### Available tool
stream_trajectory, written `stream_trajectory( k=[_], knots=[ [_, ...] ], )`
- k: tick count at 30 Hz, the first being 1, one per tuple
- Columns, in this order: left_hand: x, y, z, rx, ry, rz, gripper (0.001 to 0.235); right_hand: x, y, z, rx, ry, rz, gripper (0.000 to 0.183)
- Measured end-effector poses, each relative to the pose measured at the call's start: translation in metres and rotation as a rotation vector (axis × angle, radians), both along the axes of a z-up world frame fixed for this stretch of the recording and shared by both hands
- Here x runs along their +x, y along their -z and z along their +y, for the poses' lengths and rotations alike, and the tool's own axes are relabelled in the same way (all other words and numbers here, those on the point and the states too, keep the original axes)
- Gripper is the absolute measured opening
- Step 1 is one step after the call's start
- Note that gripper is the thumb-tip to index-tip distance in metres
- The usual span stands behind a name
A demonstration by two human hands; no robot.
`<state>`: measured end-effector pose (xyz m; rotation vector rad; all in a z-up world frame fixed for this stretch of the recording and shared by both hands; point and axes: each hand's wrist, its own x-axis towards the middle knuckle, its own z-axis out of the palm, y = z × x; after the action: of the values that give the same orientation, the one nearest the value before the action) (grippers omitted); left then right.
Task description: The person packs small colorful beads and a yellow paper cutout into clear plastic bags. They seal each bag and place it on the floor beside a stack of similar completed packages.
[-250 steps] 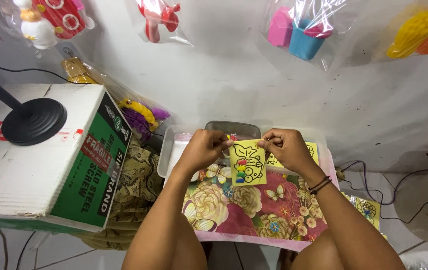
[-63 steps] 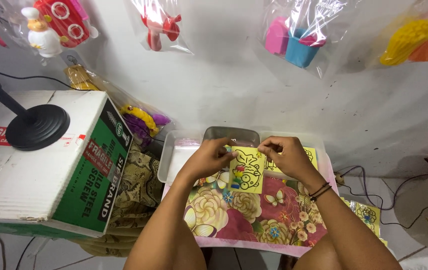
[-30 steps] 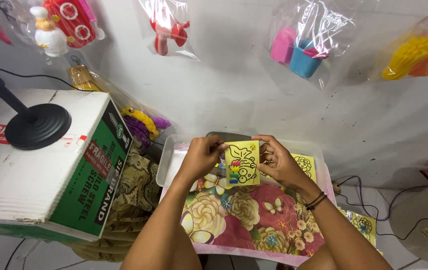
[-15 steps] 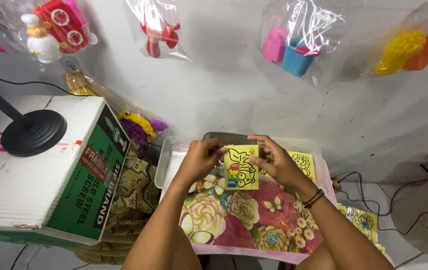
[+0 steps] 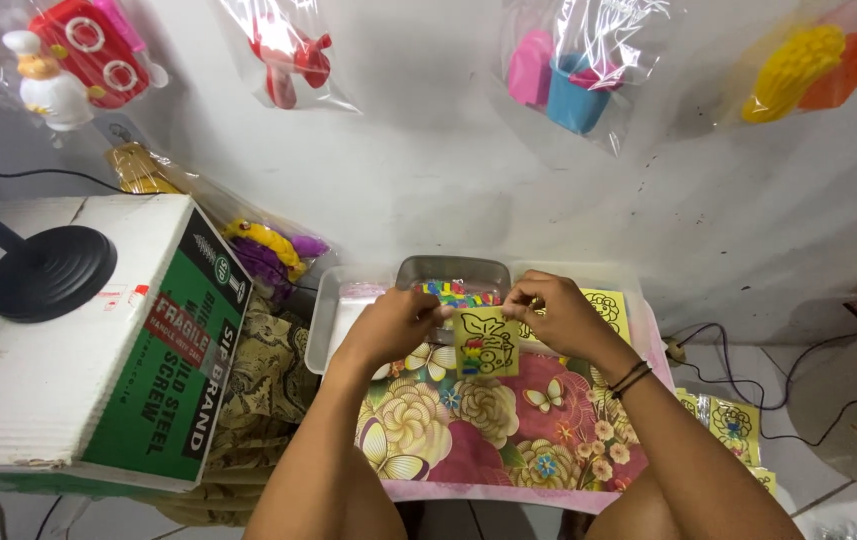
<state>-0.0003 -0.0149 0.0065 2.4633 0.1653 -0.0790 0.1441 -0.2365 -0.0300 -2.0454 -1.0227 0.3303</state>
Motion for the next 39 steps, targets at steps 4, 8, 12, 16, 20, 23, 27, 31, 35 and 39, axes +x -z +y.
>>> stream_trajectory(
  k=[4,8,12,16,20,23,27,31,35,39],
  knots=[
    [-0.001,-0.004,-0.003,-0.057,-0.013,-0.164,0.031,-0.002,-0.001,-0.002,0.029,-0.033,0.006,0.014],
    [0.002,0.007,-0.011,-0.011,0.101,-0.279,0.025,-0.005,0.001,-0.002,0.104,-0.038,0.007,0.012],
    [0.004,0.01,-0.01,-0.04,0.053,-0.328,0.021,-0.006,0.005,-0.006,0.18,0.037,0.188,0.012],
    [0.001,0.016,-0.006,-0.159,0.03,-0.363,0.021,-0.016,-0.001,-0.005,0.235,0.004,0.282,0.05],
    [-0.004,0.016,-0.002,-0.211,0.022,-0.346,0.024,-0.023,-0.001,-0.003,0.251,0.015,0.222,0.055],
    [-0.002,0.022,0.006,-0.228,0.048,-0.279,0.026,-0.015,0.002,-0.004,0.29,0.049,0.2,0.054],
    [-0.012,0.018,0.012,-0.221,0.036,-0.222,0.027,-0.008,0.005,-0.016,0.371,0.116,0.198,0.052],
    [-0.019,0.017,0.018,-0.2,0.058,-0.196,0.032,-0.007,-0.006,-0.032,0.427,0.171,0.236,0.054],
    [-0.009,0.044,0.03,-0.23,0.092,-0.183,0.031,-0.003,-0.013,-0.067,0.538,0.289,0.148,0.038],
    [-0.005,0.043,0.029,-0.245,0.155,-0.092,0.028,-0.008,-0.009,-0.122,0.667,0.477,0.106,0.014]
  ],
)
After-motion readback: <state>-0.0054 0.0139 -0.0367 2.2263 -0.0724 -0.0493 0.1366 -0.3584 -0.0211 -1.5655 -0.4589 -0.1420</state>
